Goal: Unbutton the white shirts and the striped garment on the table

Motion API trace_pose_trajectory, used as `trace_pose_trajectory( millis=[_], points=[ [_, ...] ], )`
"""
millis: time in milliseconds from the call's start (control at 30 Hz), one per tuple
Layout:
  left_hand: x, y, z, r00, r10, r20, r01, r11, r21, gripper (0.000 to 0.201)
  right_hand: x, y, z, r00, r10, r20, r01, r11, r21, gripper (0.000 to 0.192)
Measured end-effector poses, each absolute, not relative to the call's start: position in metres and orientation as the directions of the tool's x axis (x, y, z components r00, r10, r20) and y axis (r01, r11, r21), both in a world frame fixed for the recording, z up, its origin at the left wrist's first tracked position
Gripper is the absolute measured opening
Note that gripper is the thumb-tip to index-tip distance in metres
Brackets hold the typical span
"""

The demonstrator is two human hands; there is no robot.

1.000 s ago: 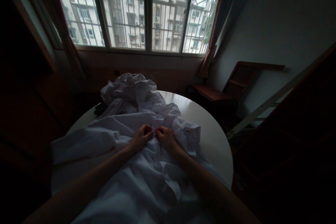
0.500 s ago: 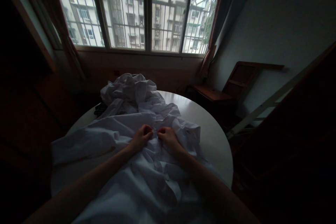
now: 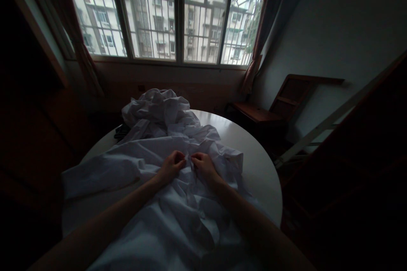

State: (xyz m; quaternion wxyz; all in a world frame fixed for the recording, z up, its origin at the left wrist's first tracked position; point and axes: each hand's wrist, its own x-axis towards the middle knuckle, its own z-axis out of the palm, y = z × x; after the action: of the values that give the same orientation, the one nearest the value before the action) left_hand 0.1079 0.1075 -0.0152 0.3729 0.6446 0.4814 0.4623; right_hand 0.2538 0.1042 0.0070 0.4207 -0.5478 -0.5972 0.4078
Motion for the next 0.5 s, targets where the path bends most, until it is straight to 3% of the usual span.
trace_pose_trajectory(
  millis=[167,500],
  points=[
    [0.108,0.1069,-0.0136,0.101,0.974,0.203,0.23,-0.221,0.948,0.011,0.252,0.1012,0.01,-0.111,0.985,0.132,0.409,0.166,-0.897,0.023],
    [0.1068,0.111,-0.019,0.079,0.979,0.19,0.165,-0.201,0.966,0.011,0.2503,0.0983,0.0108,-0.11,0.977,0.185,0.514,0.215,-0.83,0.026]
  ],
)
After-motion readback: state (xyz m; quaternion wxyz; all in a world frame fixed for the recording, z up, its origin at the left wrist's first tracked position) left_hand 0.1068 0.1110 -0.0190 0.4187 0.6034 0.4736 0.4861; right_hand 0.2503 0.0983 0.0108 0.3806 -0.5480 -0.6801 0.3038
